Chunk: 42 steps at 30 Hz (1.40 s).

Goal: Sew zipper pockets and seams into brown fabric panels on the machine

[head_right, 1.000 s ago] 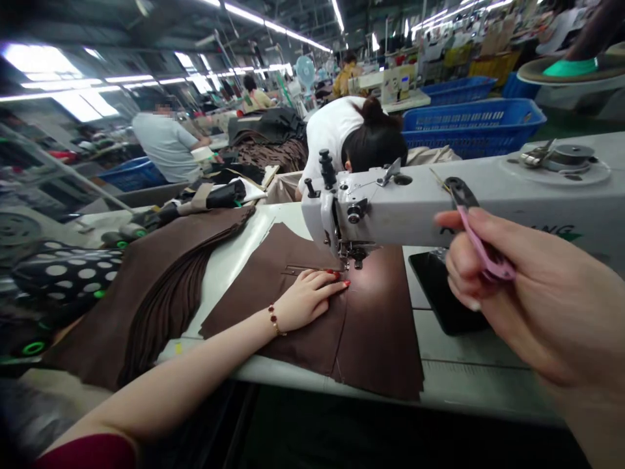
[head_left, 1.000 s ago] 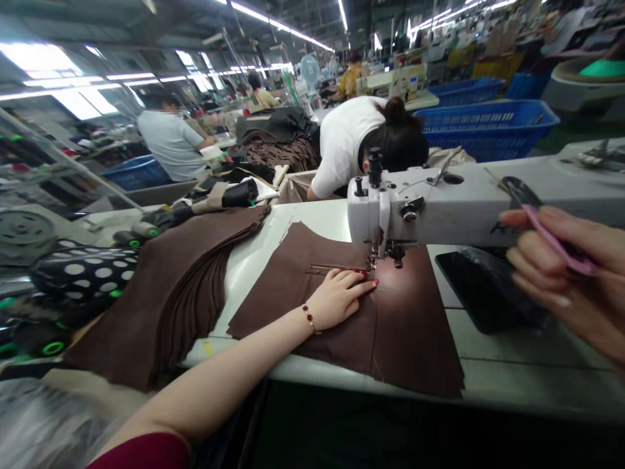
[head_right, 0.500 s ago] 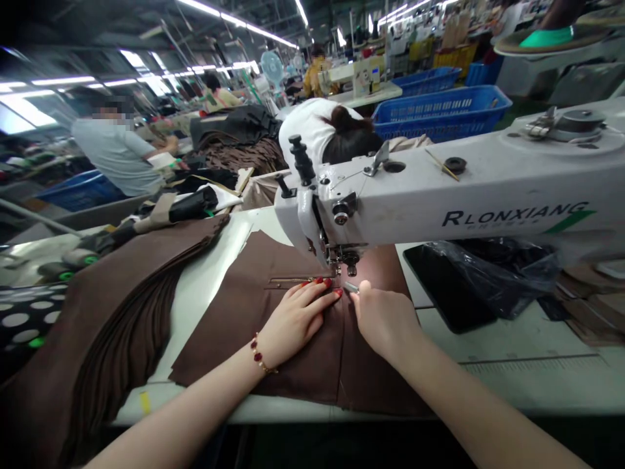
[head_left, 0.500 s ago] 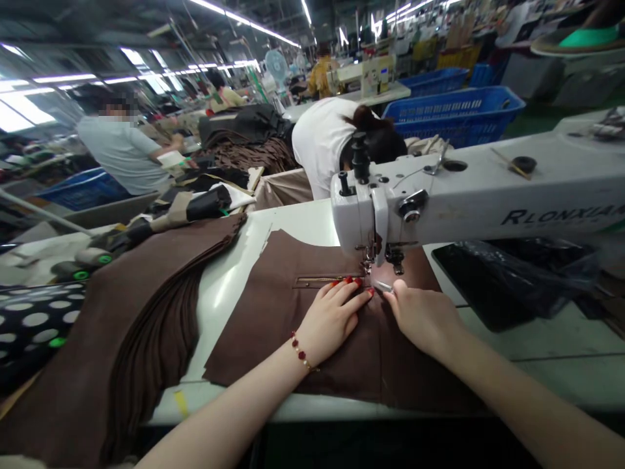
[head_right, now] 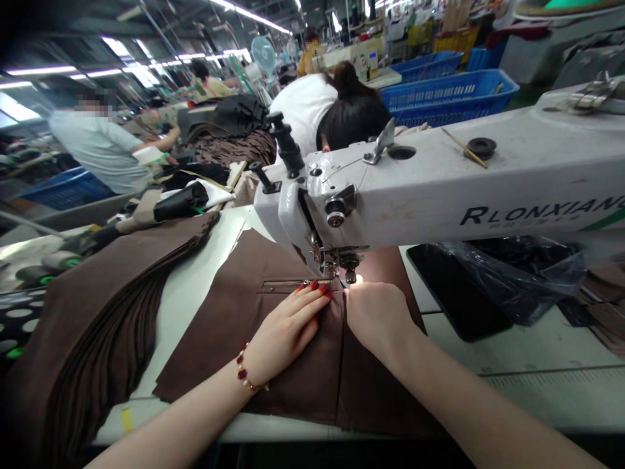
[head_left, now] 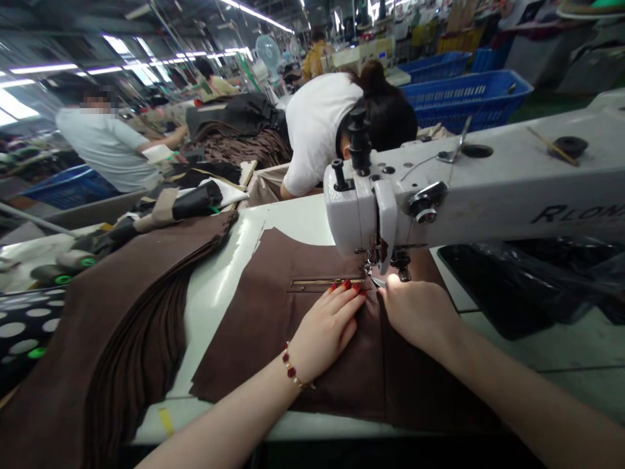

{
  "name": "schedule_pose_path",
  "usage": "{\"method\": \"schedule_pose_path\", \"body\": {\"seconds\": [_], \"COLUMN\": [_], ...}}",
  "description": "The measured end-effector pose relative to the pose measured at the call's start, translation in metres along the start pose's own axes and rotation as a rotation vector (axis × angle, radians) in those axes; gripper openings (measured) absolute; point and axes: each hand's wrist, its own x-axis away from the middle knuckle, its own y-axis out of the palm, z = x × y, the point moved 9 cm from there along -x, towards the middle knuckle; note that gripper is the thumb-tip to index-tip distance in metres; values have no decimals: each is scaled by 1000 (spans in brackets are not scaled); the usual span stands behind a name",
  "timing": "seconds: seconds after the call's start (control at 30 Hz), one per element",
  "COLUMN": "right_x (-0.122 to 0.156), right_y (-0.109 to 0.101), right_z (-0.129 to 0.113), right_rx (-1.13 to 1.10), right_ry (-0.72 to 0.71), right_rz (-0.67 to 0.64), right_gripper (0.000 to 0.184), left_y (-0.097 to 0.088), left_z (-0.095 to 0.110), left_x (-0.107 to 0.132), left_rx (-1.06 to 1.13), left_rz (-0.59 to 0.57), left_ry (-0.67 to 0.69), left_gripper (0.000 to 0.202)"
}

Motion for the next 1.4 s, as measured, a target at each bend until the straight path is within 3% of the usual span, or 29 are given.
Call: {"method": "schedule_pose_path", "body": {"seconds": [0.23, 0.63, 1.13, 1.4], "right_x": [0, 0, -1, -6], "right_y": [5, 1, 3, -2], "right_z": [-9, -10, 8, 5], "right_rx": [-31, -49, -109, -131], "right_ry": [-123, -199, -9, -71], "right_rz": [-17, 18, -15, -12], "right_gripper": [40, 43, 47, 46], "left_y": [1, 3, 5, 3], "left_z": [4, 2, -4, -4], "left_x": [-1, 1, 3, 2], "left_rx": [-50, -72, -48, -29], "left_rz": [-11, -12, -23, -9], "left_ry": [-22, -13, -38, -38], "left_gripper": [44, 46, 47, 46]}}
